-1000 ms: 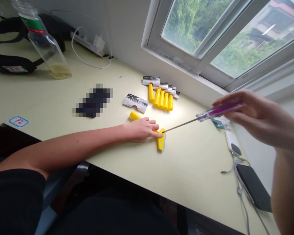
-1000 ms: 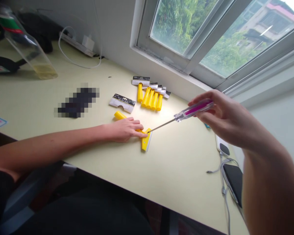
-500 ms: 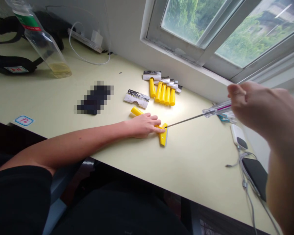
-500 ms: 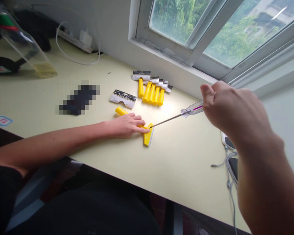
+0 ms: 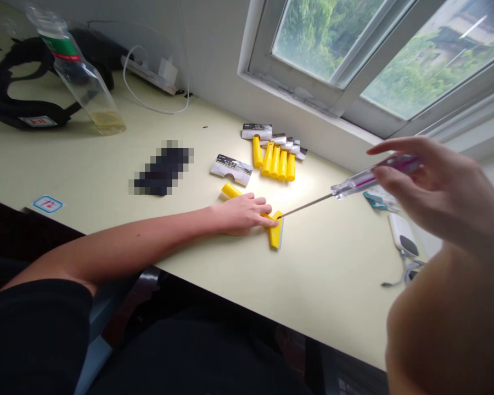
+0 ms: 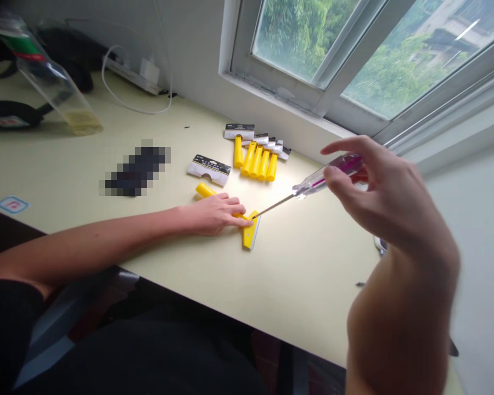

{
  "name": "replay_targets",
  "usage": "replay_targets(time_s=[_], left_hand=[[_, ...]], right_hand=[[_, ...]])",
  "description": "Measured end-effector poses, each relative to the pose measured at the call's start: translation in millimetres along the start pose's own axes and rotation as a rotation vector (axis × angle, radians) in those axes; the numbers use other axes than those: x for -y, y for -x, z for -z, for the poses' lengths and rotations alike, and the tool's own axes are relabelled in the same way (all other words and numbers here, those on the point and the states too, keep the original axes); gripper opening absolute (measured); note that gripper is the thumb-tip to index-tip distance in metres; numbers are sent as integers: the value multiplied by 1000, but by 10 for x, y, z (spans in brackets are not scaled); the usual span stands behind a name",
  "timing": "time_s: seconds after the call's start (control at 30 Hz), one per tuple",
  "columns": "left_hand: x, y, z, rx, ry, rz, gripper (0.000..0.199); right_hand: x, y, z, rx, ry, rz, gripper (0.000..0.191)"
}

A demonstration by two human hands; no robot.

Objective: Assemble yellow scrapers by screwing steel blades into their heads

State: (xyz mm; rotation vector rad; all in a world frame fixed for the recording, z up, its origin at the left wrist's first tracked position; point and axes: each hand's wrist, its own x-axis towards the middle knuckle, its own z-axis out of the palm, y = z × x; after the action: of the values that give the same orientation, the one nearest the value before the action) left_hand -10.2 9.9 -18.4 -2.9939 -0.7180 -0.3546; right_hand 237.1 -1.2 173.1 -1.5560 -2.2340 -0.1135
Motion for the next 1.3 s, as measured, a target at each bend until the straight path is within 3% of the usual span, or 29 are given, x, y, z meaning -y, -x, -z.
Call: replay_targets(time_s=[0.1,0.23,0.3,0.4,0.47,0.57,0.7,0.8,0.97,1.1,1.23,1.3], left_hand=[[-5,-4,16,24,-4,7,55],[-10,-16,24,56,-15,0,54],[-6,-20,14,51,-29,-1,52],[5,-22,-10,30,-34,-5,49],[11,-19,-21,14,-28,-11,49],[11,-18,-24,5,-29,-6,51],[11,-27,-21,20,-34,3,54],[17,-37,-18,29,-30,-1,53],[13,-40,-6,30,-18,9,53],[6,-37,-1,38,-12,18,52],[6,-36,-1,35,-21,17,54],[5,-38,-1,36,-20,14,53]], right_hand=[[34,70,-25,-26,-50,-24,34],[73,98,-173,-276,135,-158,33],[46,82,-238,-319,-157,-69,22],[-18,24,-351,-284,-739,83,11],[-25,-33,-476,-370,-937,166,14],[42,-119,-733,-580,-1083,284,27],[144,-191,-1012,-756,-1058,151,27],[142,-223,-1088,-847,-981,123,34],[51,-228,-1032,-744,-1078,234,24],[36,-126,-862,-704,-743,174,29],[141,34,-648,-584,-547,355,31],[196,90,-575,-504,-506,379,26]])
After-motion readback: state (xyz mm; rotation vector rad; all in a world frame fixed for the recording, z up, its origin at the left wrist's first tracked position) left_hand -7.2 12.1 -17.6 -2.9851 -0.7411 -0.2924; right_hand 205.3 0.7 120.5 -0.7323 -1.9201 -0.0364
